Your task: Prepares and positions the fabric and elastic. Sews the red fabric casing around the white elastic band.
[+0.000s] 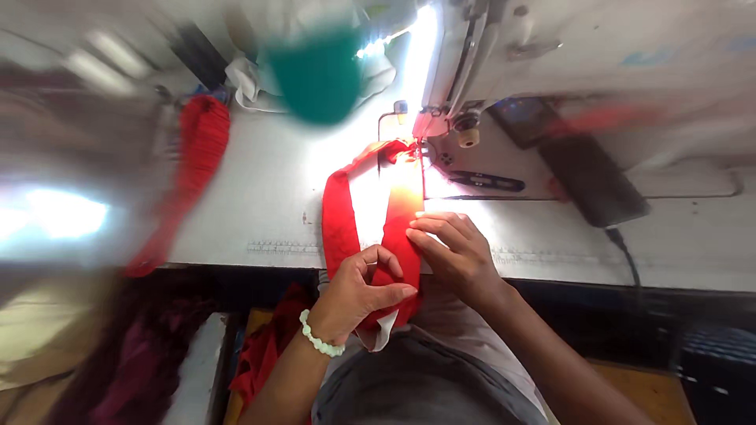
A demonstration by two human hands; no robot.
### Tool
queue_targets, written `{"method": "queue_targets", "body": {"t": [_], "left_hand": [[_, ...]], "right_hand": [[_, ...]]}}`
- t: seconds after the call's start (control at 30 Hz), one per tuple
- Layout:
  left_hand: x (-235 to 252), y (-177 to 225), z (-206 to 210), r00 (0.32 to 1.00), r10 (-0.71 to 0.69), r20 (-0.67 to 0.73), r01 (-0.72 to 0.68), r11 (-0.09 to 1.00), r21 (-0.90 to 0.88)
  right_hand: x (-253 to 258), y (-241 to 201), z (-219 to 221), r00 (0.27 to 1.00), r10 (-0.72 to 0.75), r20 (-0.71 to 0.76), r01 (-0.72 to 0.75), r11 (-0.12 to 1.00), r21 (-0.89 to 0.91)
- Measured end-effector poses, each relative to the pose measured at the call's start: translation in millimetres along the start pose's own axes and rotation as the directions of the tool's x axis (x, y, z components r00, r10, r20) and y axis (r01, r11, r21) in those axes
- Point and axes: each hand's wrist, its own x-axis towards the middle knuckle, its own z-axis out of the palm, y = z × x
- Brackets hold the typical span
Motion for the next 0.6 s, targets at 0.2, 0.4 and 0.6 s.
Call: {"method": "queue_targets", "body": {"t": [0.2,0.4,0.6], "left_hand": [[5,-3,2,0.997,-0.022,0.079,0.023,1.0,-0.004],[10,-7,-9,0.976,0.034,0.217,-0.005,0.991,-0.134],[4,-4,-10,0.98,0.05,0.194,0.015,0.947,-0.32]], "right_hand": [[-12,-7,-4,0.998,0.066,-0.025,-0.066,0.998,0.002],[-8,-9,-4,0.995,0.098,-0.024,-0.097,0.995,0.03],[5,-3,-1,0.997,0.058,-0.053,-0.055,0.997,0.052]]}}
